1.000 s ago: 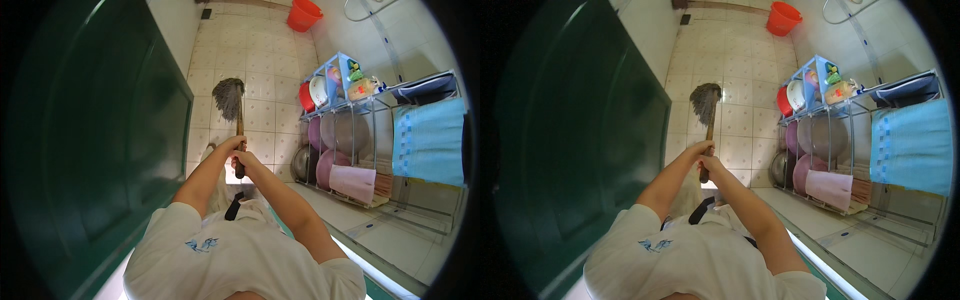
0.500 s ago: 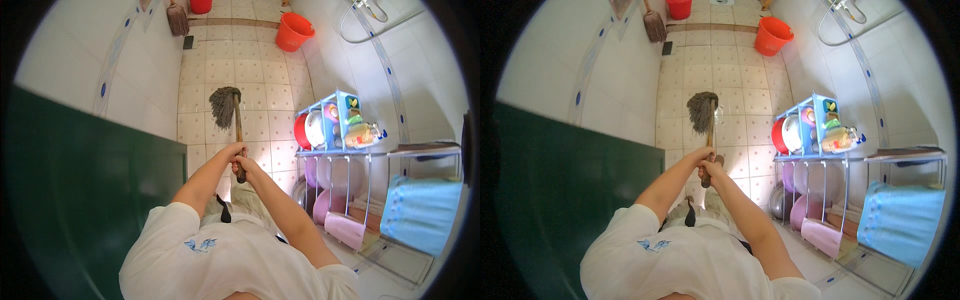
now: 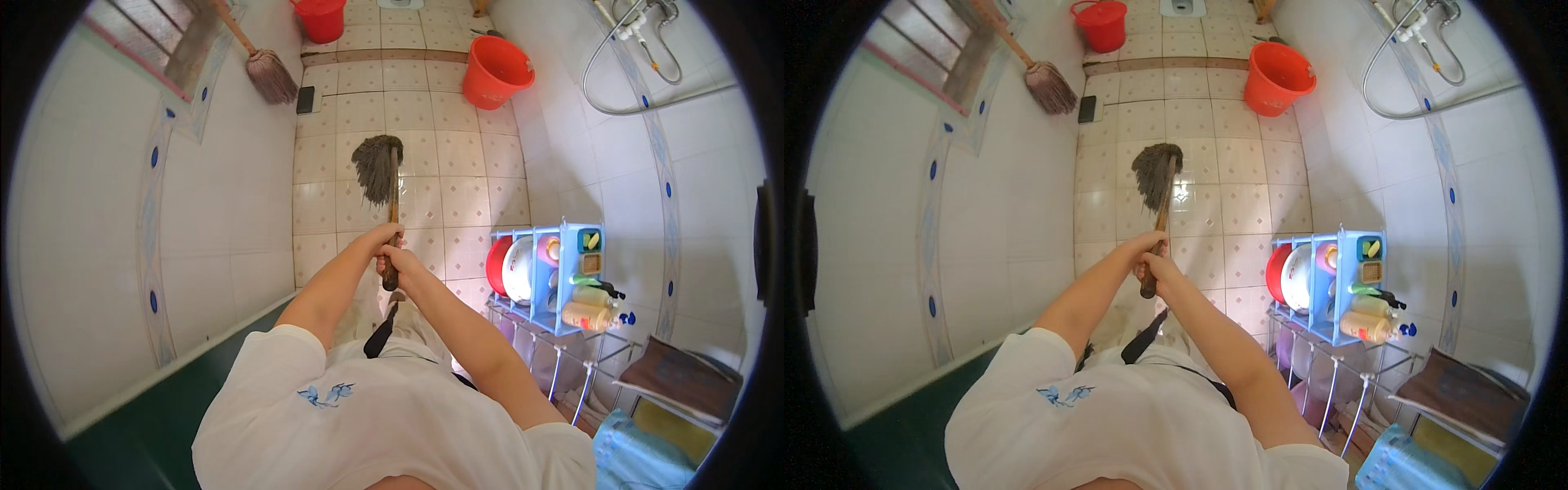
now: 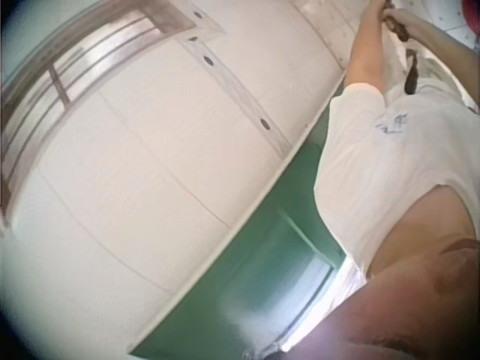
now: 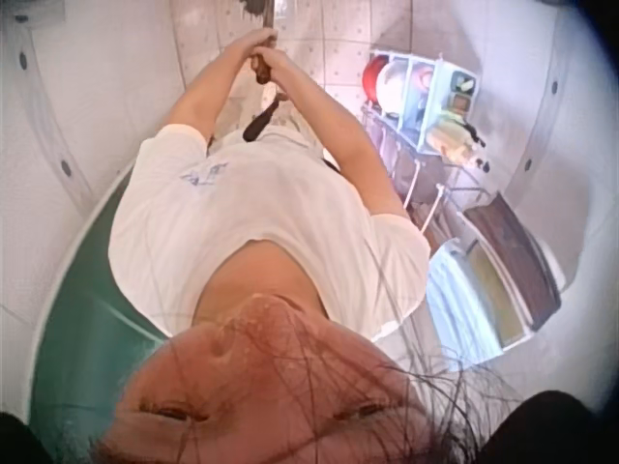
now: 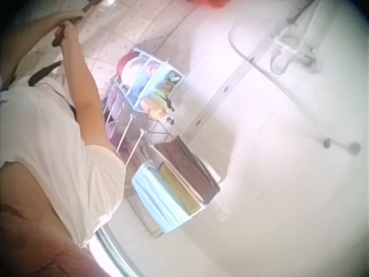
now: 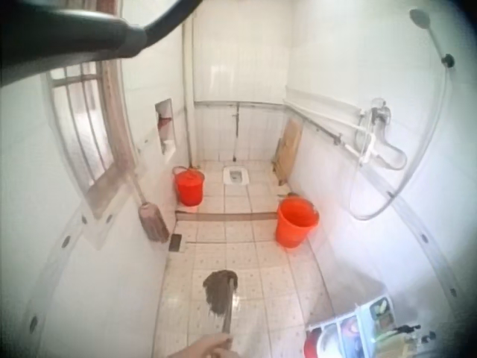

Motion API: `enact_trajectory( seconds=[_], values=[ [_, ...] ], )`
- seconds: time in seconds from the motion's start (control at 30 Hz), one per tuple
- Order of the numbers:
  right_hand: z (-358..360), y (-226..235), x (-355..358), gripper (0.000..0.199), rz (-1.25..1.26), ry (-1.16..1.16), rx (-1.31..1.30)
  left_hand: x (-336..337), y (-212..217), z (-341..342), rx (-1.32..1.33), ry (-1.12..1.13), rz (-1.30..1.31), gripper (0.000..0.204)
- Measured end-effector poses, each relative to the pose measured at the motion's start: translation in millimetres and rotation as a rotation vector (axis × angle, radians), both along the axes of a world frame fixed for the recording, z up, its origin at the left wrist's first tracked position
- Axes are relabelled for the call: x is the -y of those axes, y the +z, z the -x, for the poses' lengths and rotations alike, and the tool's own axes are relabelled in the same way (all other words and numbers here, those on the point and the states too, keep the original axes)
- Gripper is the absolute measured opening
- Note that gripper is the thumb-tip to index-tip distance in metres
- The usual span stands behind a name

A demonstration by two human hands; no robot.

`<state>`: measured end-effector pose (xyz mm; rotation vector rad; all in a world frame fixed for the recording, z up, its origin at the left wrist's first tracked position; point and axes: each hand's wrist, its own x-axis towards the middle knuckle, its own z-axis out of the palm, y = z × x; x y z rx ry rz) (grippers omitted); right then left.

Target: The person mops a concrete floor in a semi-outdoor area and then enters a tiled bathroom to continue mopping. They use a traditional string mop to clean the floor surfaces, moving around obstacles like buckets and plants.

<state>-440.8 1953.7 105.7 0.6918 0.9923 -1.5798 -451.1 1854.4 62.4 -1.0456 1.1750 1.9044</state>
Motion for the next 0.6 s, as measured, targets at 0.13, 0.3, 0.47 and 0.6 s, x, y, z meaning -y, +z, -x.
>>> enact_trajectory(
  seconds=[0.13, 0.3, 0.47, 0.6],
  values=[
    [74, -13, 45, 0.004, -0.005, 0.002, 0.028, 48, -17, 78, 0.02, 0.049, -0.033, 0.013],
    [185, -23, 109, 0.003, -0.041, -0.014, 0.075, 110, -29, 188, -0.029, 0.059, -0.036, 0.012],
    [300, -4, 173, 0.01, -0.045, 0.035, 0.011, 175, -16, 302, -0.053, 0.016, -0.065, 0.012],
    [379, -5, 205, 0.005, -0.032, 0.058, 0.04, 211, -18, 377, -0.048, 0.046, -0.109, 0.012]
  ],
)
